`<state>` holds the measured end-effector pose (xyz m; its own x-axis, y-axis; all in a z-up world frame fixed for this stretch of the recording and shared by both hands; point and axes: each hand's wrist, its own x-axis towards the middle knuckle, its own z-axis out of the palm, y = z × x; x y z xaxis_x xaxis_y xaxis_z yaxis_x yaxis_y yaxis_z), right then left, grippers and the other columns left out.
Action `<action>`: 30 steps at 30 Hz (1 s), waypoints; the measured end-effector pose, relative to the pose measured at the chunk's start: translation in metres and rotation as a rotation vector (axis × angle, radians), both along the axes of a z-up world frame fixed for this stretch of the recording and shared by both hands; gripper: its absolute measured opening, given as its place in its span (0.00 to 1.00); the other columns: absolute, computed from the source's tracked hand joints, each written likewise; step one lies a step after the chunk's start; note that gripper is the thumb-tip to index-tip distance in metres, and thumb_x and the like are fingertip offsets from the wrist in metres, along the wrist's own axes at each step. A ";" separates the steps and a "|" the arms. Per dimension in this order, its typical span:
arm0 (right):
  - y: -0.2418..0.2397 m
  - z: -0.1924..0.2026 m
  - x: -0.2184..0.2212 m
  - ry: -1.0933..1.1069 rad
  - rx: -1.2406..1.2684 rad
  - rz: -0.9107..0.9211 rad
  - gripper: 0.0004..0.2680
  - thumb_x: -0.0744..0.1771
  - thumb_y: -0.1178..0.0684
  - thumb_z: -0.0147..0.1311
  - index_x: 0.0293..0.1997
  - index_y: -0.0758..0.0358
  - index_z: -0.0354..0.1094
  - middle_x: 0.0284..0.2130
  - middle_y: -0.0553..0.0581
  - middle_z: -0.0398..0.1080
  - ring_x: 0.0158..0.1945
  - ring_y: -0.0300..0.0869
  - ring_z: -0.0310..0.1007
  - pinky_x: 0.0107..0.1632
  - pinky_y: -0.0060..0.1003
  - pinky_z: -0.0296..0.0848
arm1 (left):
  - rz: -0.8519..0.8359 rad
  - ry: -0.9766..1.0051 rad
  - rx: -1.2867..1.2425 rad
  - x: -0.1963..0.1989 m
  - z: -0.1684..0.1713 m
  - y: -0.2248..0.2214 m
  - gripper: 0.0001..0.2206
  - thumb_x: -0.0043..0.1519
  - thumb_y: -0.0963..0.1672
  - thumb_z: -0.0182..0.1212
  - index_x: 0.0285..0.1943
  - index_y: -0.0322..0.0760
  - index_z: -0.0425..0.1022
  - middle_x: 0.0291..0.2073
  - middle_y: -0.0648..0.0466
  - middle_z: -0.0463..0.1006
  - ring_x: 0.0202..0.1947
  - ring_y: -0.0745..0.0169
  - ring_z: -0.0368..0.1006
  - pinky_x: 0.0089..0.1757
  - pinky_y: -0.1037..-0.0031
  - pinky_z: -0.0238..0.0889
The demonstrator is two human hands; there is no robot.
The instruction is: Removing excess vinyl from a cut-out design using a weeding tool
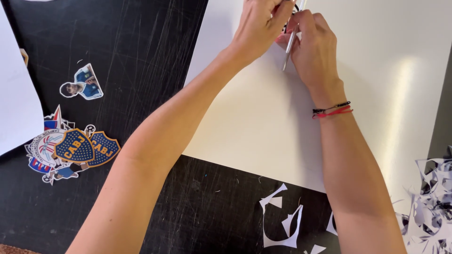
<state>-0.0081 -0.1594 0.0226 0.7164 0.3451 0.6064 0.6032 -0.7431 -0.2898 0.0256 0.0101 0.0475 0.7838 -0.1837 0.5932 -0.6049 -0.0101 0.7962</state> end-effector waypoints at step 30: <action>0.001 0.023 -0.008 0.540 0.753 0.206 0.15 0.71 0.56 0.67 0.45 0.56 0.53 0.39 0.51 0.61 0.50 0.40 0.68 0.56 0.34 0.70 | -0.304 -0.007 0.227 0.023 -0.024 0.019 0.16 0.52 0.51 0.78 0.38 0.47 0.75 0.32 0.68 0.74 0.36 0.69 0.65 0.43 0.72 0.53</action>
